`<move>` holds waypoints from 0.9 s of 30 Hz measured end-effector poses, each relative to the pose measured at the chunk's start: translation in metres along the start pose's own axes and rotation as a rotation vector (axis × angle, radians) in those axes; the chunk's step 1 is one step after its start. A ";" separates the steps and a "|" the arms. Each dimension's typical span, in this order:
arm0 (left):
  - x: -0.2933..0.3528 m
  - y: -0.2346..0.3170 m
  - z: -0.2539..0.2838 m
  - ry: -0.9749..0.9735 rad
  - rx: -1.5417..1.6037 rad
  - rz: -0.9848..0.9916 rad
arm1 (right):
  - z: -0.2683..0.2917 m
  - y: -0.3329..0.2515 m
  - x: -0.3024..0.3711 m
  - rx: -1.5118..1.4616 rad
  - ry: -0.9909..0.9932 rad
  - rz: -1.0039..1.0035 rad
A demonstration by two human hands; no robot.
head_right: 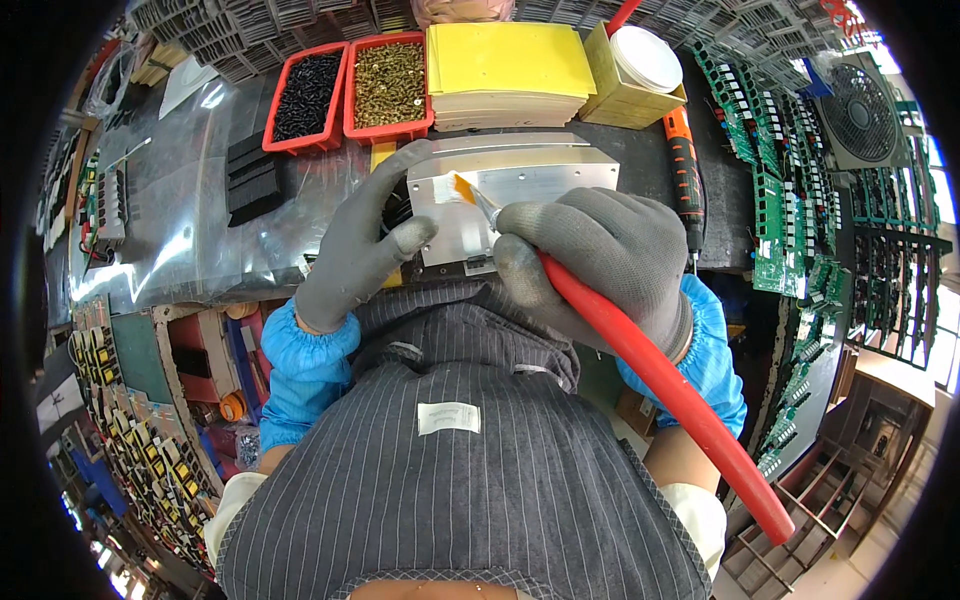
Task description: The person assembles electronic components onto a circuit board by applying thermal paste with a brush, then securing heatsinks and other components with screws using an electric screwdriver.
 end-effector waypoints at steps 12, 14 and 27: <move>-0.002 0.005 0.001 -0.002 -0.016 -0.004 | 0.013 0.014 0.014 0.041 0.032 -0.048; -0.001 0.006 0.002 -0.014 0.009 0.034 | 0.015 0.017 0.016 0.043 0.037 -0.048; -0.004 0.007 0.002 0.016 -0.013 -0.014 | 0.035 0.042 0.034 0.126 0.052 -0.108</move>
Point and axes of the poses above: each hand's wrist, its own x-axis away from the middle knuckle, its own z-axis out of the back of the hand, y = z × x, the point moved 2 cm from there along -x, towards the middle knuckle, and after that the axes turned 7 degrees about -y, right-handed, at the moved point
